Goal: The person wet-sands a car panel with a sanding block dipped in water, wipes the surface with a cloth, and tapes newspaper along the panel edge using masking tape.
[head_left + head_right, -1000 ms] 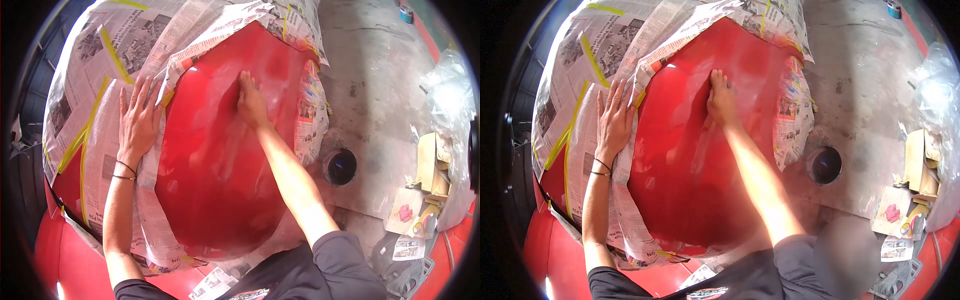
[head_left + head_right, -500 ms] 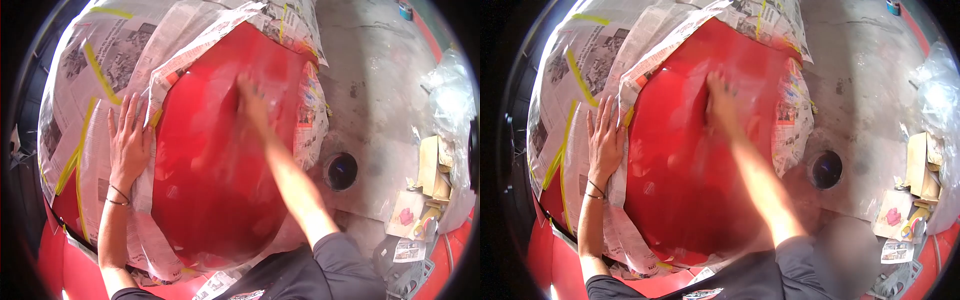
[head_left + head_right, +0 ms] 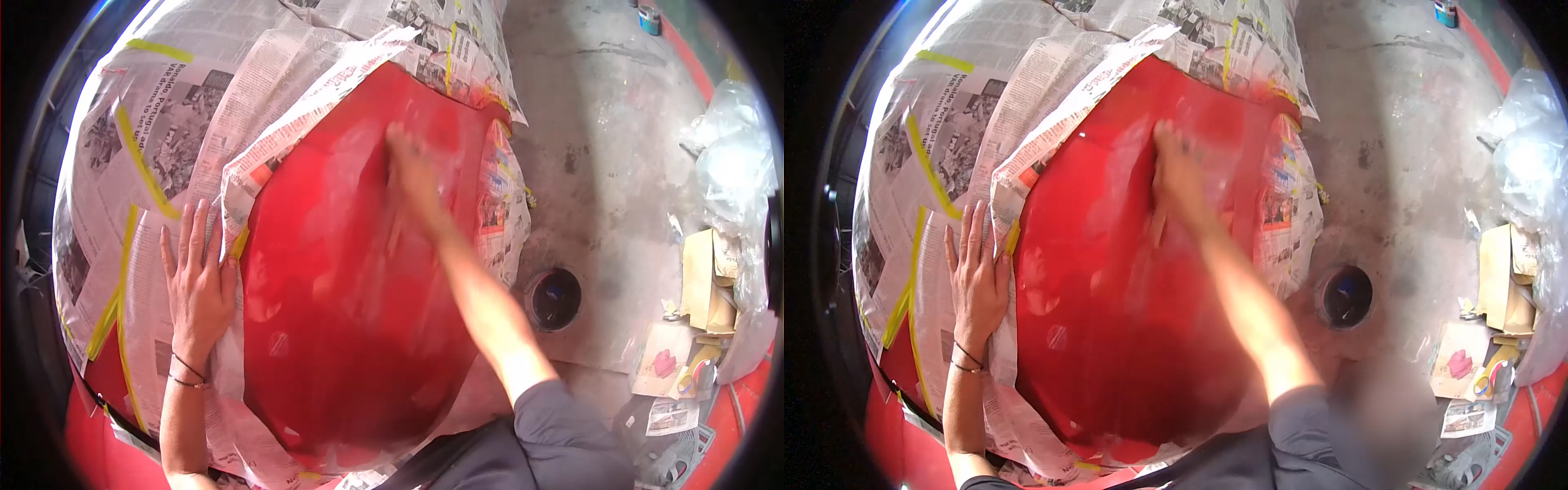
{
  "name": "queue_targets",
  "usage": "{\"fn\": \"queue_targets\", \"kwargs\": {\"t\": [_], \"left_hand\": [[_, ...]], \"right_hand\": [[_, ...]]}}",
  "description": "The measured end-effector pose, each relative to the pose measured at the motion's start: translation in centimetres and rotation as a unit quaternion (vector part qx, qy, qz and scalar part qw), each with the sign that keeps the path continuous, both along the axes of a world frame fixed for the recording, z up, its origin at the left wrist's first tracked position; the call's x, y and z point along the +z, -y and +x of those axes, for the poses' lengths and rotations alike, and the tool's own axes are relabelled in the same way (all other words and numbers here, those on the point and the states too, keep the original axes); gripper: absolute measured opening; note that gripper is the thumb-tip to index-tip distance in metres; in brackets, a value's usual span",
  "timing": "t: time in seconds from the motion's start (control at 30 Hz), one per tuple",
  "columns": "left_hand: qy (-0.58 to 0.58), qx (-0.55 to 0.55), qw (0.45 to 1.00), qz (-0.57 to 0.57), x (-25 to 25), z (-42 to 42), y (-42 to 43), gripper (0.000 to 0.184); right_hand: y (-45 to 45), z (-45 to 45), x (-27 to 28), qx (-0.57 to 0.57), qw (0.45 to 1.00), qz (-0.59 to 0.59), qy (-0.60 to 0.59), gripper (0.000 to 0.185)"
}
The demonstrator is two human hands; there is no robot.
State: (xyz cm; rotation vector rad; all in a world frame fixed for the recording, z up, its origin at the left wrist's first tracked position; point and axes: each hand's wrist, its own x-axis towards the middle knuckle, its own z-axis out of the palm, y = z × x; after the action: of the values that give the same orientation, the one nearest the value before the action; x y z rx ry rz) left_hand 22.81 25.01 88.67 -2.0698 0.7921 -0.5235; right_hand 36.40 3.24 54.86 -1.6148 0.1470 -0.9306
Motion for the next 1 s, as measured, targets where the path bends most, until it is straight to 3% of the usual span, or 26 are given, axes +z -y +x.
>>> {"fn": "queue_targets", "kwargs": {"t": [0.1, 0.27, 0.37, 0.47, 0.6, 0.77, 0.87, 1.0], "left_hand": [[-0.005, 0.002, 1.0, -0.004, 0.0, -0.2, 0.4, 0.049], [-0.017, 0.002, 1.0, -0.003, 0.4, -0.1, 0.3, 0.054], [-0.02, 0.006, 1.0, -0.009, 0.3, -0.2, 0.6, 0.057], [-0.019, 0.005, 1.0, -0.014, 0.1, -0.3, 0.4, 0.053], [-0.023, 0.006, 1.0, -0.014, 0.3, -0.3, 0.7, 0.057], [-0.014, 0.003, 1.0, -0.002, 0.3, -0.2, 0.4, 0.061], [-0.014, 0.013, 1.0, 0.004, 0.3, -0.2, 0.6, 0.063], [-0.024, 0.015, 0.999, -0.019, 0.3, -0.3, 0.7, 0.052]], "right_hand": [[-2.8, -2.1, -0.3, -0.014, 1.0, -0.001, 0.015, 0.053], [9.9, 7.9, 2.9, 0.1, 0.991, 0.037, -0.081, 0.056], [5.0, 6.1, -0.3, -0.025, 0.999, -0.037, -0.014, 0.055], [3.5, 4.1, -0.3, -0.013, 0.999, -0.039, -0.011, 0.054], [8.8, 8.4, 2.2, 0.045, 0.996, -0.033, -0.074, 0.056], [5.5, 8.7, -0.1, -0.117, 0.991, -0.055, 0.042, 0.049], [9.8, 10.6, 1.3, 0.011, 1.0, -0.005, 0.004, 0.051], [5.5, 9.8, -0.4, -0.136, 0.986, -0.081, 0.06, 0.05]]}}
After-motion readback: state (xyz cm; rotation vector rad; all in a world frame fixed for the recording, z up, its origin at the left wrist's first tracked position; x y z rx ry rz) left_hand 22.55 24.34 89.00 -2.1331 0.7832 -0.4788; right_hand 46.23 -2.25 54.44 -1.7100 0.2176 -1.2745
